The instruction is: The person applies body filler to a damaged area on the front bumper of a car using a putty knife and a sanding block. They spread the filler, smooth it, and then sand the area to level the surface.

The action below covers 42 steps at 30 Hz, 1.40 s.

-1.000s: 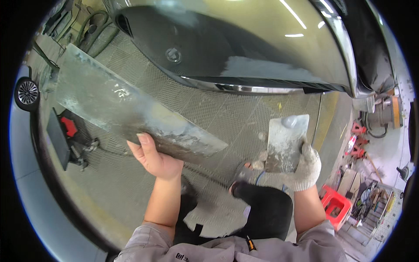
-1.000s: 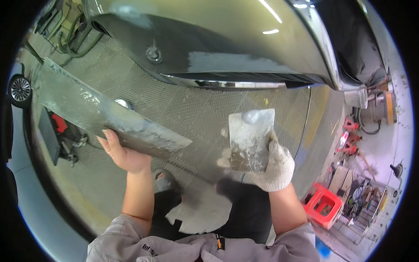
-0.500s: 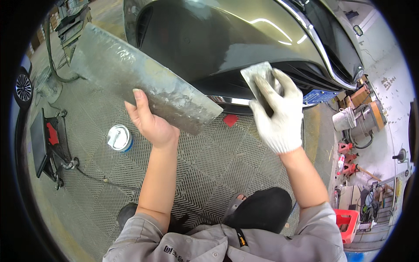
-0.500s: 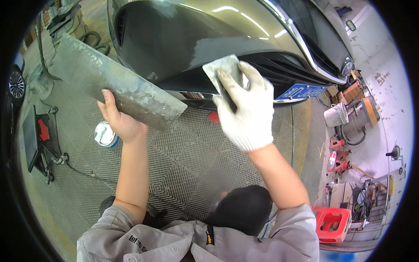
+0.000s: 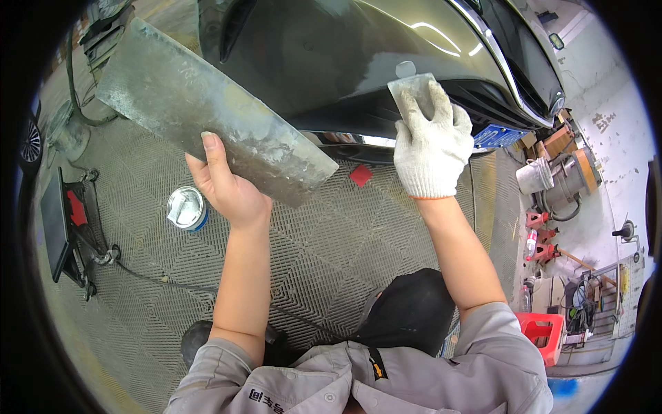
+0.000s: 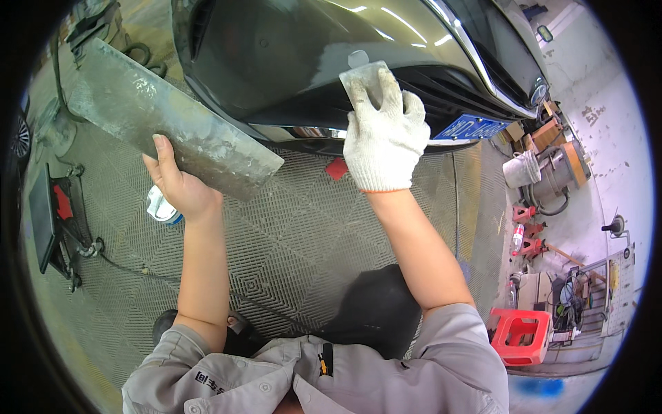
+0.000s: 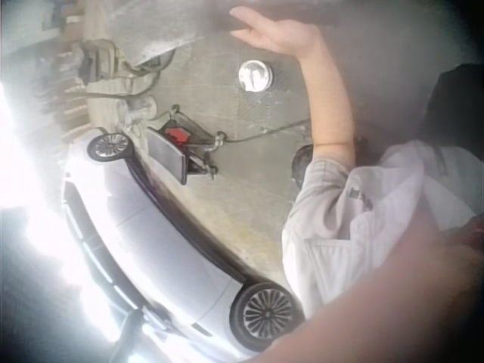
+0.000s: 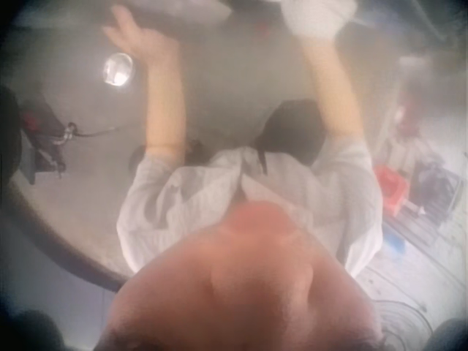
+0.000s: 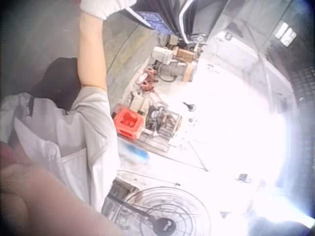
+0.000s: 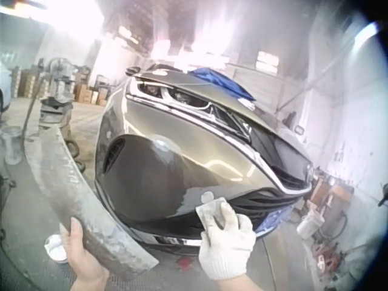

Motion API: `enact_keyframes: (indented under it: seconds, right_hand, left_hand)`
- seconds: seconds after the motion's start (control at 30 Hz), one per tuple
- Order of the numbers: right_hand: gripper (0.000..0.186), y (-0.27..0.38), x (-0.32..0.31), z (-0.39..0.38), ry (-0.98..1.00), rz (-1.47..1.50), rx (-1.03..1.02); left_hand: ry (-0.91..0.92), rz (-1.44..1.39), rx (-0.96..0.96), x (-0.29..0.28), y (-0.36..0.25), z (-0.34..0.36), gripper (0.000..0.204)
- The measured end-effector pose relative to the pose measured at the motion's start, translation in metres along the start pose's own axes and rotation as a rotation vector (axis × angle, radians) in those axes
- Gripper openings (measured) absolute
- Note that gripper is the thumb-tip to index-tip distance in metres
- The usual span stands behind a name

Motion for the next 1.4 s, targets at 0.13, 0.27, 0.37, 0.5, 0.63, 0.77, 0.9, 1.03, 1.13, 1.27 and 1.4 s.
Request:
enact_keyframes:
  seconds: [0.13, 0.27, 0.37, 0.5, 0.63, 0.77, 0.9, 1.03, 1.13, 1.27, 1.4]
  right_hand:
    - [0.055, -0.008, 0.010, 0.005, -0.063, 0.024, -0.024]
    - [0.056, -0.024, 0.023, -0.011, 0.041, 0.022, 0.030]
    - [0.056, -0.027, 0.016, -0.023, -0.088, 0.136, -0.063]
    - [0.055, -0.036, 0.041, -0.015, -0.119, 0.141, -0.060]
    - [0.052, -0.039, 0.036, -0.026, -0.266, 0.142, -0.083]
    - [0.053, -0.037, 0.035, -0.029, -0.282, 0.183, -0.128]
    - [0.049, -0.040, 0.046, -0.024, -0.197, 0.117, -0.082]
    - [0.047, -0.033, 0.026, -0.039, -0.288, 0.188, -0.126]
    - [0.058, -0.025, 0.031, -0.036, -0.171, 0.191, -0.088]
    - [0.057, -0.017, 0.042, -0.022, -0.116, 0.141, -0.037]
    - [0.057, -0.019, 0.049, -0.023, -0.081, 0.052, 0.003]
  left_hand:
    - [0.077, -0.023, -0.014, 0.005, 0.006, -0.008, 0.025]
    - [0.096, -0.026, -0.025, 0.002, 0.016, -0.018, 0.023]
    - [0.112, -0.043, -0.020, 0.004, 0.019, -0.024, 0.022]
    - [0.137, -0.025, -0.013, 0.012, 0.017, -0.026, 0.021]
    - [0.141, -0.011, 0.017, 0.018, 0.013, -0.026, 0.021]
    - [0.153, -0.045, 0.017, 0.020, 0.014, -0.028, 0.021]
    - [0.238, -0.022, 0.025, 0.023, 0.018, -0.029, 0.032]
    - [0.213, -0.007, 0.039, 0.014, 0.026, -0.033, 0.029]
    - [0.227, -0.009, 0.037, 0.013, 0.032, -0.033, 0.026]
    - [0.196, -0.016, 0.013, 0.011, 0.038, -0.033, 0.024]
    - [0.161, -0.001, -0.008, 0.007, 0.042, -0.033, 0.023]
Point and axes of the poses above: each hand's wrist, its own z-axis towards the middle knuckle, its own x-axis out of the palm, y = z × x, the point moved 9 cm from there along z, towards the middle knuckle, and after that the axes turned 11 degrees about x, right-handed, at the moved point
